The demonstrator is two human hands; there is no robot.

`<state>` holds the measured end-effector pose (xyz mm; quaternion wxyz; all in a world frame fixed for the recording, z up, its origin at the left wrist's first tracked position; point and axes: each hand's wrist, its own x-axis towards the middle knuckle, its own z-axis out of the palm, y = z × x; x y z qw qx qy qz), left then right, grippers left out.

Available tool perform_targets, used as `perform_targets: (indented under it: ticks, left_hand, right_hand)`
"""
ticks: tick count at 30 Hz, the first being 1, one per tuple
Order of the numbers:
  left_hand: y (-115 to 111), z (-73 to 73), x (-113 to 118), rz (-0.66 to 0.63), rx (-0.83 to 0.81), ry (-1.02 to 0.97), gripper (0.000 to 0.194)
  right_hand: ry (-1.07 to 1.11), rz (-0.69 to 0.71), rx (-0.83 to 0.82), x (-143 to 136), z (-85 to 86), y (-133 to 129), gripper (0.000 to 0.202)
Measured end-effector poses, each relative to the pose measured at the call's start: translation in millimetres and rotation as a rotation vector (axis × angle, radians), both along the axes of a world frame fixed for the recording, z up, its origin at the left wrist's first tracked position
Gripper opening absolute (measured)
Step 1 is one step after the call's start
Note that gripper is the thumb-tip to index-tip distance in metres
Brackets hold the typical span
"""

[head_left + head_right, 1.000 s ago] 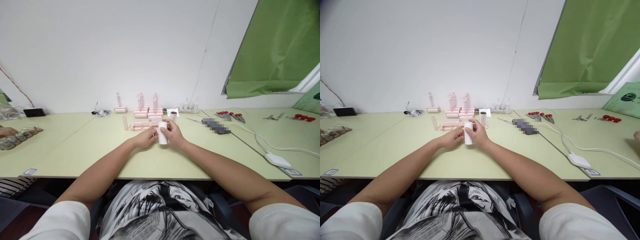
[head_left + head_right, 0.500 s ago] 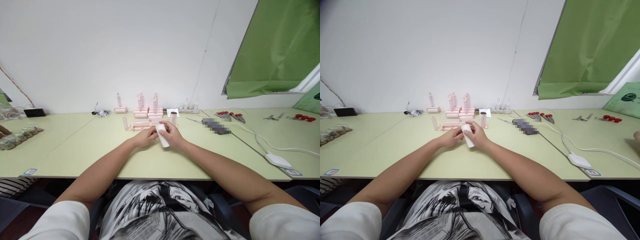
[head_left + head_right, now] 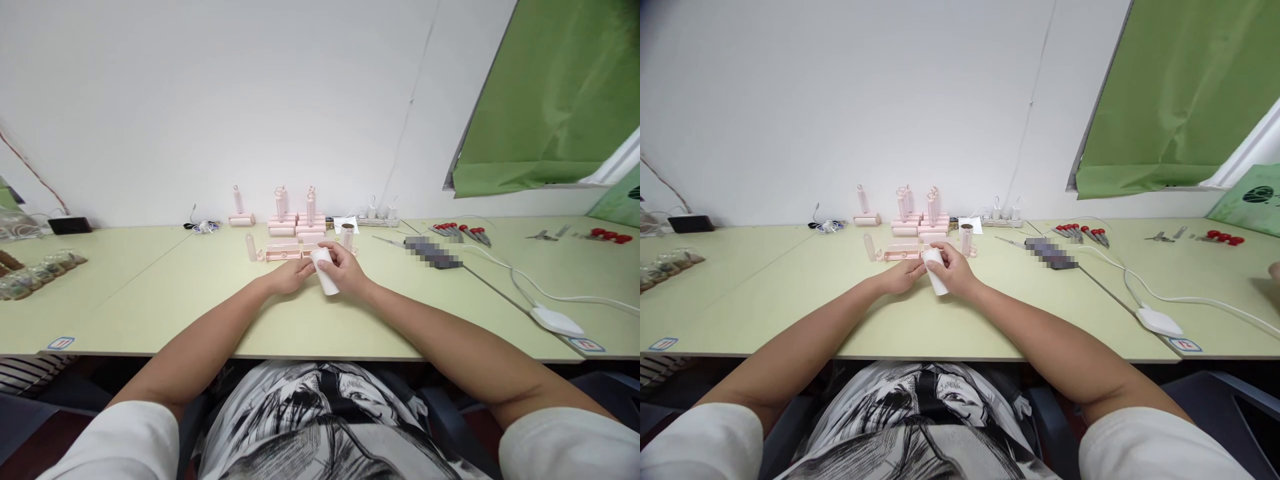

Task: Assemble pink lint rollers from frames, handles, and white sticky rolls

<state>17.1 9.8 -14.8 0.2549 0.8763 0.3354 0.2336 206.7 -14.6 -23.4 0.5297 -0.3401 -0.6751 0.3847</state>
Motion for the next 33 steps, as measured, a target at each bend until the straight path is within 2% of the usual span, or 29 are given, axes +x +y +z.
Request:
perform_targets:
  ticks: [8,12,21,26,33]
  left_hand:
    - [2.0,0.7,-1.4,0.104,0.003,0.036,0.04]
    - [-1.7,4.8,0.3,0.151,-0.061,0.028,0.037]
    - [-6.4,7.9,2.6,0.203,-0.153,-0.087,0.034]
    - [-5.4,11.9,4.2,0.345,-0.154,-0.173,0.034]
    - [3.7,12.8,1.8,0.479,-0.2,-0.385,0.031]
  right_hand:
    - [0.005,-0.012,0.0,-1.0,3.4,-3.1,0.052]
    - [0.001,-0.034,0.009,-1.4,4.9,-4.8,0.05]
    - [0.056,-0.149,0.042,2.7,5.8,-0.1,0.034]
    - [0.051,-0.102,0.011,1.1,8.2,-2.3,0.041]
    - [0.065,-0.073,-0.031,-1.4,8.8,-4.6,0.057]
